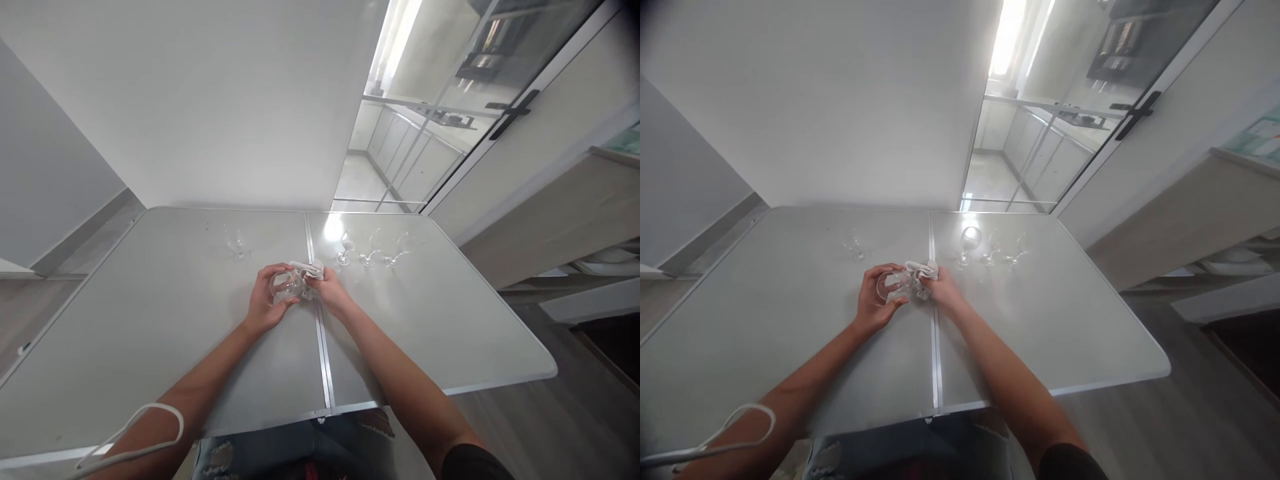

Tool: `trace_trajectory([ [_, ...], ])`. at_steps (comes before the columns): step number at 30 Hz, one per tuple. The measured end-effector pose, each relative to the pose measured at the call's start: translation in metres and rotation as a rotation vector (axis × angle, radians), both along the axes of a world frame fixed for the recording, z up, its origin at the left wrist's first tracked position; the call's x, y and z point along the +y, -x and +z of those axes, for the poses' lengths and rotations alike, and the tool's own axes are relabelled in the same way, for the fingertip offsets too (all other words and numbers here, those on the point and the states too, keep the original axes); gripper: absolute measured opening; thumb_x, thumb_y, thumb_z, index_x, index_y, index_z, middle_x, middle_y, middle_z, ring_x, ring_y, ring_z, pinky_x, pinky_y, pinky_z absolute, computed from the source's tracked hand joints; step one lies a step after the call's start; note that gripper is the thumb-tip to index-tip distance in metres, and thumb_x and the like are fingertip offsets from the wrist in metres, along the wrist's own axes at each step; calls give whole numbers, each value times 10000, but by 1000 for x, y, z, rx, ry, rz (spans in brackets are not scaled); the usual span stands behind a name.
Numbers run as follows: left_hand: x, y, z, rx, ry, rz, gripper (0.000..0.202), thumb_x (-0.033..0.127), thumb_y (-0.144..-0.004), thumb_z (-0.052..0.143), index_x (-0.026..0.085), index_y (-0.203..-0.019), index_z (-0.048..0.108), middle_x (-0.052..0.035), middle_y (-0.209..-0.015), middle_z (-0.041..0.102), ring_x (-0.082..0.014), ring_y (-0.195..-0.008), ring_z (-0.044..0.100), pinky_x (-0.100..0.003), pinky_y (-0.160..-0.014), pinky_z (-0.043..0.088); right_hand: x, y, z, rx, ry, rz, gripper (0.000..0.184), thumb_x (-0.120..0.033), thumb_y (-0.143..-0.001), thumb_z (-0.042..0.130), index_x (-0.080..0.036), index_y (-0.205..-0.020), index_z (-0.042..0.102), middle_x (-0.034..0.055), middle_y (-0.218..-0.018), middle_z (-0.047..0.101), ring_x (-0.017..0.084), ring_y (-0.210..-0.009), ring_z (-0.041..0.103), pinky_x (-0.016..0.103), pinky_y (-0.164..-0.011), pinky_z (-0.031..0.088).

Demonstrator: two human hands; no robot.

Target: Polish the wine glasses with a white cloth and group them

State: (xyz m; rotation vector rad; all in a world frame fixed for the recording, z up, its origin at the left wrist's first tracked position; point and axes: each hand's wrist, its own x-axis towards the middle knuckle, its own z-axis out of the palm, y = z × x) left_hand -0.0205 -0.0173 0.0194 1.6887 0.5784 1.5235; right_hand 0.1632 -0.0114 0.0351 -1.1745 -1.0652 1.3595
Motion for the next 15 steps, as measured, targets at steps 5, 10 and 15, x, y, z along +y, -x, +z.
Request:
trace_trajectory([
  [5,3,5,1,-18,7,17,693,230,-770,854,290,-1355,486,-137,-1335,522,-280,-1258,595,-482,-931,629,-1,4,-5,-64,76,78,357,-506,-752,756,-159,-829,725,52,-750,696,172,-664,603,277,-618,454],
  [10,4,2,5,-75,21,55,664,233,-752,869,305,-1293,489,-107,-1313,524,-255,-1245,593,-473,-945,620,4,0,-7,-276,-86,-95,324,-476,-752,774,-155,-750,732,52,-727,694,197,-709,611,285,-640,451],
  [15,4,2,6,-60,2,90,679,220,-724,888,297,-1273,495,-102,-1291,537,-256,-1242,589,-443,-915,630,2,10,-8,67,-27,71,377,-458,-654,854,-158,-833,712,31,-781,707,160,-701,617,261,-659,475],
])
